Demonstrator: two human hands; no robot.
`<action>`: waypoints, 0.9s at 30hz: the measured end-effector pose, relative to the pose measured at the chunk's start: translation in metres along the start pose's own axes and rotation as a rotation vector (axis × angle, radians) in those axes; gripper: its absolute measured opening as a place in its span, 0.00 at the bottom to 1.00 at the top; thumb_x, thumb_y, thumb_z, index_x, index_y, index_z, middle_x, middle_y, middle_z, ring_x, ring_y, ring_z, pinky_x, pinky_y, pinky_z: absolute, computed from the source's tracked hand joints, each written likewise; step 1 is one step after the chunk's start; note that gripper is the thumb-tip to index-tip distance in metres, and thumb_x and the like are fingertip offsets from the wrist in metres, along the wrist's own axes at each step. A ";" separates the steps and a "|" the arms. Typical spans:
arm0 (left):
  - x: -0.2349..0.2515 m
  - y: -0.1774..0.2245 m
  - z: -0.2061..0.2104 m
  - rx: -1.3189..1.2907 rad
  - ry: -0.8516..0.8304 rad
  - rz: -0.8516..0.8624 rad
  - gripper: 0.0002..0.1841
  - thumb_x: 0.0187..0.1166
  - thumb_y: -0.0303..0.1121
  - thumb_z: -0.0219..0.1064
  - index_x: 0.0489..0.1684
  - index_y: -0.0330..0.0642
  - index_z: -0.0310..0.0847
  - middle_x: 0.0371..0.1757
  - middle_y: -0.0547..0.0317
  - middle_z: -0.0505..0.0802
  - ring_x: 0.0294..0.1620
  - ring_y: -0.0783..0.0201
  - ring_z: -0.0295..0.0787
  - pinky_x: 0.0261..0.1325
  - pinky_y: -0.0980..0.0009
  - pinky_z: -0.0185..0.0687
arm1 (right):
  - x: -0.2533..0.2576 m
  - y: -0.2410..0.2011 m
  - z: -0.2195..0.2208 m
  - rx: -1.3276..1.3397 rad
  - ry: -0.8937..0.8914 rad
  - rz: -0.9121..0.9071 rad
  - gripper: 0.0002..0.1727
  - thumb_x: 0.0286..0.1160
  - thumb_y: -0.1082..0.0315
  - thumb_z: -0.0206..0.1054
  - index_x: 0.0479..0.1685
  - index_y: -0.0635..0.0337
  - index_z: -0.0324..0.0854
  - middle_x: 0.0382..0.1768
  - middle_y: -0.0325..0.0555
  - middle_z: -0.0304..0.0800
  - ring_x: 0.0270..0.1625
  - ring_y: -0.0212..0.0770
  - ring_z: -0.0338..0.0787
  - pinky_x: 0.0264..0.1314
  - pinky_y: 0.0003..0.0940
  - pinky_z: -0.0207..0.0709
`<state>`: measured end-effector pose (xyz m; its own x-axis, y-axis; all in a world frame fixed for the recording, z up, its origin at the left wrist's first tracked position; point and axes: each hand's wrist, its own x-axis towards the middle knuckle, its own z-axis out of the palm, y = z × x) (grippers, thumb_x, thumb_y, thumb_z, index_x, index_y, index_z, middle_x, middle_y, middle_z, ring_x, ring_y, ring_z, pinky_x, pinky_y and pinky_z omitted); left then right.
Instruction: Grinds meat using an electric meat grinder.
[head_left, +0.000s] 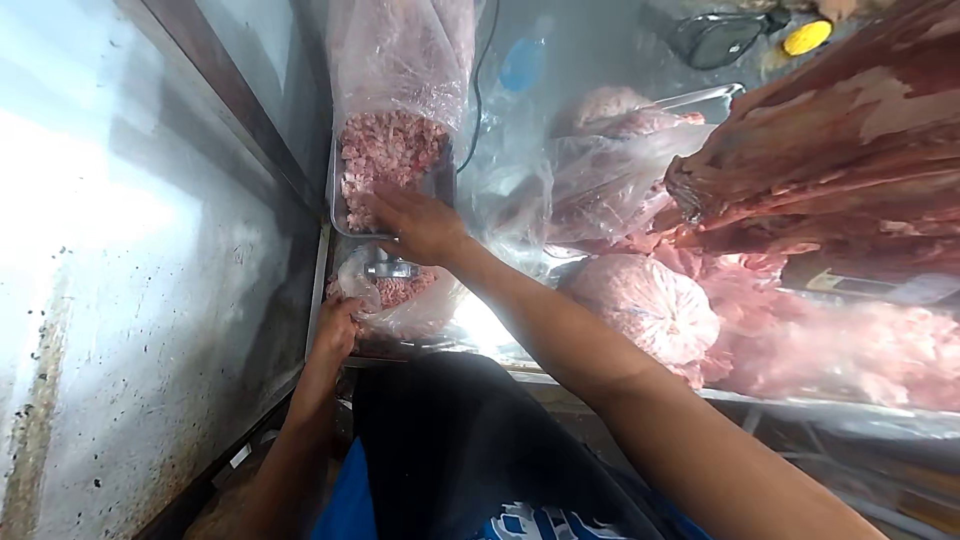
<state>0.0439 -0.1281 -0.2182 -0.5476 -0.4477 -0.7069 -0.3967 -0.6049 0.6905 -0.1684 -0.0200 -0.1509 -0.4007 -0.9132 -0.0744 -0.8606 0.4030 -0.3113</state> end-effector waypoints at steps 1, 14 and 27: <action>0.000 -0.001 0.002 0.004 0.005 -0.002 0.16 0.80 0.21 0.62 0.65 0.32 0.73 0.47 0.44 0.90 0.42 0.54 0.91 0.42 0.58 0.91 | 0.002 0.002 0.002 -0.007 -0.019 -0.086 0.39 0.78 0.48 0.68 0.92 0.39 0.61 0.92 0.43 0.62 0.91 0.53 0.63 0.90 0.56 0.61; 0.000 -0.014 0.001 -0.022 -0.001 0.058 0.17 0.80 0.22 0.62 0.66 0.30 0.74 0.48 0.42 0.91 0.44 0.53 0.92 0.44 0.55 0.92 | 0.020 0.012 -0.021 -0.096 -0.446 -0.015 0.53 0.70 0.18 0.50 0.83 0.50 0.74 0.83 0.54 0.75 0.88 0.60 0.68 0.89 0.67 0.56; -0.002 -0.019 -0.003 0.036 -0.037 0.055 0.14 0.79 0.23 0.62 0.61 0.30 0.76 0.43 0.46 0.91 0.39 0.56 0.92 0.38 0.60 0.91 | 0.055 -0.016 -0.030 0.082 -0.013 -0.061 0.20 0.87 0.67 0.56 0.73 0.60 0.81 0.79 0.52 0.80 0.81 0.52 0.79 0.82 0.52 0.74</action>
<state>0.0550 -0.1174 -0.2303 -0.5959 -0.4547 -0.6619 -0.3909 -0.5558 0.7337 -0.1856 -0.0750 -0.1219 -0.3439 -0.9368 -0.0646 -0.8544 0.3407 -0.3924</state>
